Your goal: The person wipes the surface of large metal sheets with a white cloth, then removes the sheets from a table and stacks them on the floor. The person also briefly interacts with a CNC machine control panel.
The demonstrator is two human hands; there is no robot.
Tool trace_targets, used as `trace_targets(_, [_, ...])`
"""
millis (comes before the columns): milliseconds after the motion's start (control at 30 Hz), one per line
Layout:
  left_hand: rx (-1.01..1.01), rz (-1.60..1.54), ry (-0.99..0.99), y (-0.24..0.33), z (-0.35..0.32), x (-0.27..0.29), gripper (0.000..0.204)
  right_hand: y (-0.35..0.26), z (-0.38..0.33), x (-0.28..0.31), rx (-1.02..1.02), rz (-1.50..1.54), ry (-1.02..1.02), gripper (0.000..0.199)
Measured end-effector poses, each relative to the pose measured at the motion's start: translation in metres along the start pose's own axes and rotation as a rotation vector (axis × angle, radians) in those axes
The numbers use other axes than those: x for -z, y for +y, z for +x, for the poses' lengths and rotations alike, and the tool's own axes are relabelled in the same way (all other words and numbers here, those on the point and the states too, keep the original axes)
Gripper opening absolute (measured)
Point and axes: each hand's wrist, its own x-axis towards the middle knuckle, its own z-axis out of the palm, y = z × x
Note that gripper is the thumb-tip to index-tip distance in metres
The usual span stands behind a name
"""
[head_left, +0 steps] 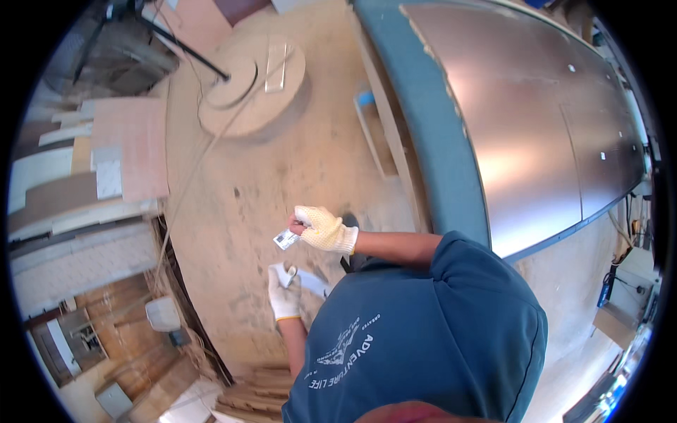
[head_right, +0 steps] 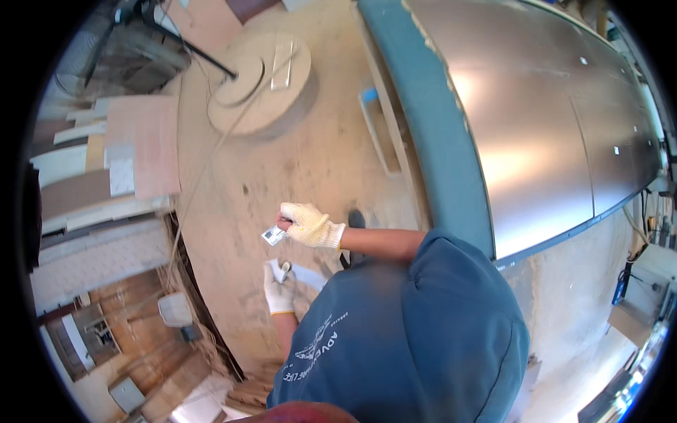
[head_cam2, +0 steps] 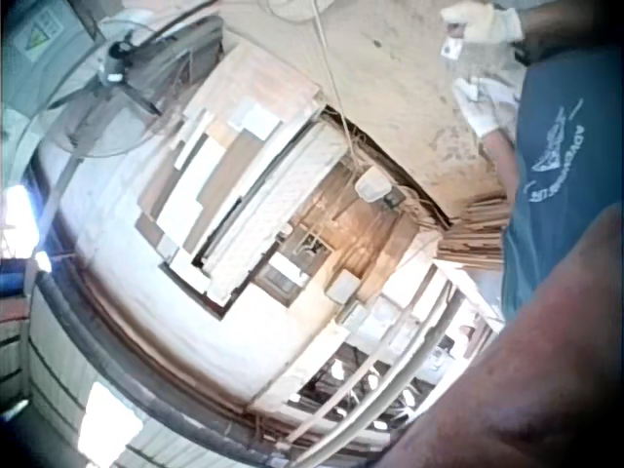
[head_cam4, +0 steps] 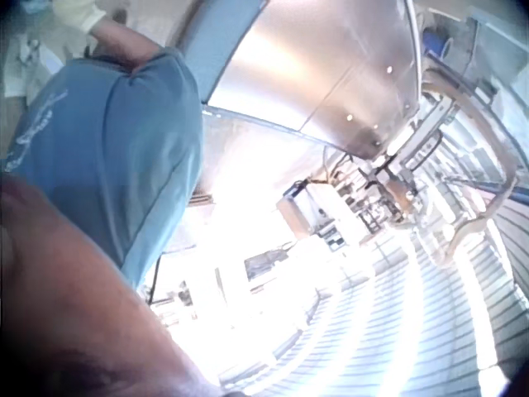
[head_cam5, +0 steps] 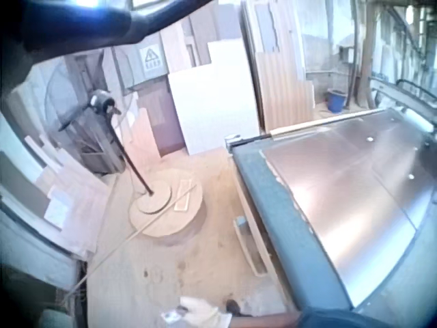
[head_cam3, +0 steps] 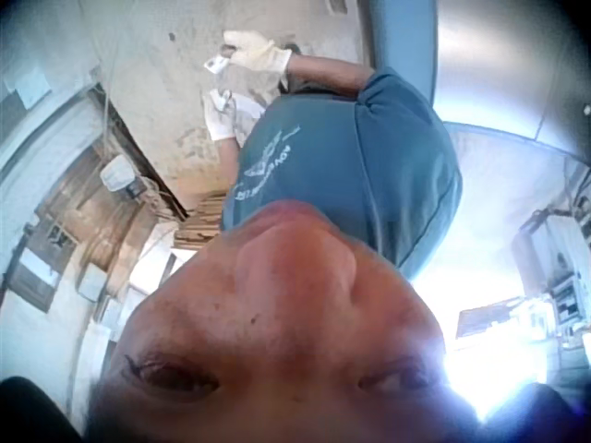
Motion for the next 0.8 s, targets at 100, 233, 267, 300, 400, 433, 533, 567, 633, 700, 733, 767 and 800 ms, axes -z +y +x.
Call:
trace_targets(100, [-0.121, 0.053, 0.102, 0.054, 0.067, -0.073, 0.032, -0.014, 0.050, 0.055, -0.002, -0.084, 0.139, 0.011])
trace_targets(233, [-0.235, 0.363, 0.067, 0.080, 0.150, -0.162, 0.026, -0.013, 0.071, 0.137, -0.091, -0.158, 0.383, 0.009])
trace_targets(267, [-0.252, 0.487, 0.042, 0.080, 0.173, -0.184, 0.023, -0.013, 0.071, 0.155, -0.136, -0.190, 0.472, 0.009])
trace_targets(300, [-0.271, 0.605, 0.023, 0.079, 0.196, -0.204, 0.020, -0.011, 0.070, 0.172, -0.163, -0.173, 0.561, 0.009])
trace_targets(400, [-0.391, 1.118, -0.116, 0.062, 0.272, -0.276, 0.024, 0.012, 0.059, 0.217, -0.290, -0.168, 0.836, 0.009])
trace_targets(433, [-0.480, 1.309, -0.194, 0.054, 0.300, -0.298, 0.029, 0.024, 0.057, 0.225, -0.321, -0.050, 0.915, 0.008])
trace_targets(533, [-0.637, 1.647, -0.497, 0.028, 0.381, -0.422, 0.045, 0.041, 0.061, 0.249, -0.290, -0.020, 1.074, 0.006])
trace_targets(567, [-0.607, 1.725, -0.609, 0.023, 0.411, -0.474, 0.043, 0.041, 0.074, 0.254, -0.281, 0.028, 1.133, 0.005])
trace_targets(633, [-0.804, 1.859, -0.812, -0.007, 0.453, -0.595, 0.039, 0.048, 0.095, 0.272, -0.308, 0.036, 1.243, 0.006])
trace_targets(700, [-0.930, 2.022, -0.955, -0.049, 0.474, -0.722, 0.035, 0.068, 0.125, 0.294, -0.359, -0.010, 1.384, 0.007])
trace_targets(733, [-0.970, 2.104, -0.947, -0.076, 0.485, -0.781, 0.037, 0.081, 0.141, 0.305, -0.391, 0.017, 1.448, 0.007])
trace_targets(767, [-1.033, 2.138, -1.004, -0.106, 0.488, -0.832, 0.038, 0.085, 0.163, 0.320, -0.364, 0.103, 1.559, 0.007])
trace_targets(800, [-1.109, 2.106, -1.120, -0.138, 0.497, -0.877, 0.037, 0.082, 0.180, 0.327, -0.364, 0.193, 1.658, 0.006])
